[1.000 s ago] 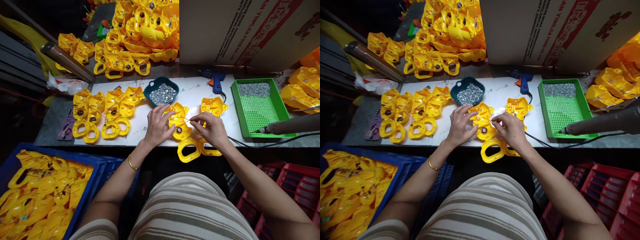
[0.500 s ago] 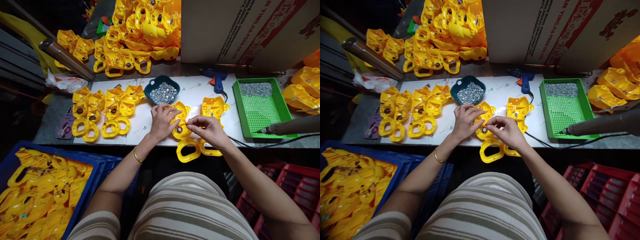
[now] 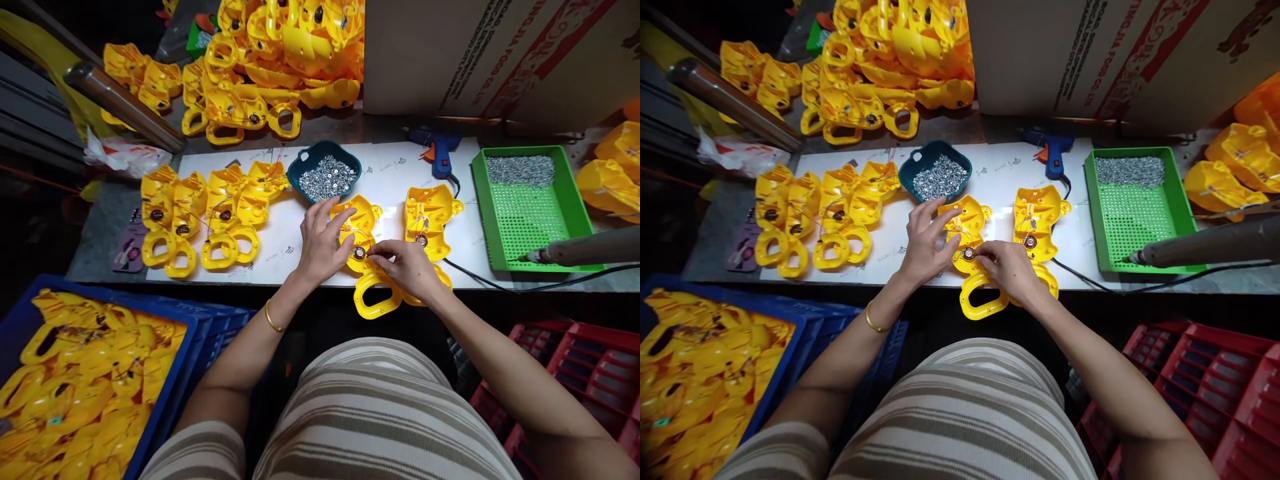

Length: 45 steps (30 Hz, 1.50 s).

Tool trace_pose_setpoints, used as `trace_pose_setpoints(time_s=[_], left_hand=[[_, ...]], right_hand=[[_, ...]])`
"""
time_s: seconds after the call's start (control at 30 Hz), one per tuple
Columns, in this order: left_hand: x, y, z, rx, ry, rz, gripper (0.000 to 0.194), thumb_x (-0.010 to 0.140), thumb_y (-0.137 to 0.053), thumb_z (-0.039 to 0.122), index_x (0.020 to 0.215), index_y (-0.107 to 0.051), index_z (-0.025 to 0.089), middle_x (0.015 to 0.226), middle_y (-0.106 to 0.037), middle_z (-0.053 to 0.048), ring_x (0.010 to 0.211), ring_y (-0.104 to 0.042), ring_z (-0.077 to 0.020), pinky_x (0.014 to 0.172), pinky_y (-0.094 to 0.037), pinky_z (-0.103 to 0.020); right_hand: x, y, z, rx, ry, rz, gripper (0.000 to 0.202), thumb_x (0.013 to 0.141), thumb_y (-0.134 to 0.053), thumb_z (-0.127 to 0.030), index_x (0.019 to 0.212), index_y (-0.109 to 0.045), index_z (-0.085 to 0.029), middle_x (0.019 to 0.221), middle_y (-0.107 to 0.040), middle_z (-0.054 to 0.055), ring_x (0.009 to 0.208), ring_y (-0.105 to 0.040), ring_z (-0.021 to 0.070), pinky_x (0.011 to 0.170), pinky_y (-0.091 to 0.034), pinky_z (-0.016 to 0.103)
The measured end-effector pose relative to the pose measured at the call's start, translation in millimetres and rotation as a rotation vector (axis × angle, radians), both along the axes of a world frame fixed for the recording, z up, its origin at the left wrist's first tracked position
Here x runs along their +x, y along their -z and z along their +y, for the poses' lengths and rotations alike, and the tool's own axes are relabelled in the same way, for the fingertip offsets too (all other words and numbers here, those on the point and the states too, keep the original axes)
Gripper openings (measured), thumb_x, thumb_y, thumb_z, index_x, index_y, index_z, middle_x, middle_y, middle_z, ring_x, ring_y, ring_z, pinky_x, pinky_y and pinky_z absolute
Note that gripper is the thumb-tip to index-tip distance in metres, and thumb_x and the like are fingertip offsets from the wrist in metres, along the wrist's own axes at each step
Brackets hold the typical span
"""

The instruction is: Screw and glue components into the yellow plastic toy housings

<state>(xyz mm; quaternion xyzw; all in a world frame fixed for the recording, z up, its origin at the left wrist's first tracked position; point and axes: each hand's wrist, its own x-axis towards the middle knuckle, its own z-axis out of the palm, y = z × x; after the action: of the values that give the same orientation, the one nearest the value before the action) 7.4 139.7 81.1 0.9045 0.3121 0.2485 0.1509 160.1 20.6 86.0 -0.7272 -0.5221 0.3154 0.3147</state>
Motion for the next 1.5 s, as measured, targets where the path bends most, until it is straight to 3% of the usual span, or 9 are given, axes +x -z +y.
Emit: trace_pose_setpoints(time_s=[0.2,0.33,0.47,0.63,0.8,0.97,1.1,1.33,1.5], left_hand=[[-25,0.8,-37,-0.109,-0.109,-0.125,0.053,0.085,-0.060,0.037,0.133,-0.049,0.018,0.131,-0.051,-0.014,0.122,-0.045,-0.0262,0.105,-0.035,-0.040],[-31,10.4,-64,-0.181,-0.209,-0.011,0.076,0.078,-0.067,0.049,0.142,-0.038,0.018,0.124,-0.057,-0.013,0.110,-0.051,-0.0268,0.096,-0.037,-0.041],[-32,17.7,-78,-0.249,-0.203,0.109,0.092,0.073,-0.072,0.051,0.147,-0.027,0.020,0.113,-0.064,-0.010,0.103,-0.054,-0.0269,0.093,-0.035,-0.043],[-32,23.7,-82,-0.323,-0.075,0.023,0.091,0.078,-0.073,0.033,0.150,-0.017,0.025,0.088,-0.069,0.001,0.091,-0.061,-0.0204,0.092,-0.037,-0.040],[-32,28.2,-81,-0.389,-0.013,-0.100,0.085,0.080,-0.071,0.023,0.149,-0.021,0.026,0.084,-0.067,0.002,0.084,-0.063,-0.0171,0.089,-0.044,-0.035],[-33,29.2,-81,-0.423,-0.009,-0.133,0.086,0.079,-0.071,0.019,0.149,-0.023,0.026,0.083,-0.068,0.002,0.084,-0.063,-0.0166,0.092,-0.045,-0.037],[-34,28.7,-82,-0.442,-0.019,-0.145,0.085,0.079,-0.072,0.019,0.149,-0.024,0.028,0.083,-0.069,0.003,0.087,-0.064,-0.0176,0.093,-0.044,-0.038],[-32,25.9,-80,-0.479,-0.032,-0.148,0.078,0.078,-0.073,0.021,0.145,-0.034,0.027,0.084,-0.068,0.001,0.086,-0.065,-0.0174,0.092,-0.046,-0.037],[-33,21.4,-79,-0.551,-0.012,-0.147,0.082,0.075,-0.074,0.021,0.145,-0.031,0.025,0.080,-0.067,0.003,0.078,-0.065,-0.0145,0.086,-0.050,-0.031]], right_hand=[[1,-3.5,-5,0.039,-0.062,-0.143,0.012,0.084,-0.061,-0.024,0.090,-0.072,-0.020,0.090,-0.064,0.003,0.067,-0.056,0.0115,0.067,-0.042,0.027],[-1,-5.3,-11,-0.012,-0.091,-0.171,0.014,0.087,-0.059,-0.028,0.091,-0.071,-0.022,0.093,-0.063,0.002,0.067,-0.056,0.0113,0.066,-0.040,0.027],[-5,-2.7,-15,-0.018,-0.090,-0.244,0.017,0.088,-0.057,-0.030,0.094,-0.071,-0.023,0.096,-0.064,0.003,0.071,-0.058,0.0123,0.061,-0.037,0.026],[-17,2.4,-17,0.027,-0.122,-0.451,0.021,0.092,-0.051,-0.031,0.097,-0.069,-0.023,0.097,-0.064,0.005,0.075,-0.058,0.0133,0.052,-0.028,0.024],[-24,11.0,-18,0.085,-0.146,-0.667,0.023,0.093,-0.047,-0.029,0.092,-0.069,-0.020,0.094,-0.065,0.006,0.074,-0.058,0.0134,0.045,-0.018,0.025],[-17,14.6,-26,0.194,-0.159,-0.594,0.026,0.095,-0.046,-0.033,0.096,-0.070,-0.021,0.096,-0.068,0.005,0.078,-0.060,0.0137,0.049,-0.030,0.025],[-14,13.8,-39,0.283,-0.239,-0.626,0.032,0.096,-0.043,-0.032,0.113,-0.067,-0.018,0.108,-0.066,0.011,0.092,-0.059,0.0195,0.068,-0.043,0.029],[-17,22.0,-52,0.237,-0.378,-0.859,0.040,0.097,-0.040,-0.030,0.132,-0.053,-0.017,0.127,-0.060,0.015,0.110,-0.052,0.0267,0.083,-0.037,0.042],[-10,10.6,-43,0.332,-0.371,-0.773,0.035,0.095,-0.045,-0.031,0.122,-0.059,-0.016,0.118,-0.064,0.012,0.104,-0.053,0.0249,0.081,-0.037,0.038]])
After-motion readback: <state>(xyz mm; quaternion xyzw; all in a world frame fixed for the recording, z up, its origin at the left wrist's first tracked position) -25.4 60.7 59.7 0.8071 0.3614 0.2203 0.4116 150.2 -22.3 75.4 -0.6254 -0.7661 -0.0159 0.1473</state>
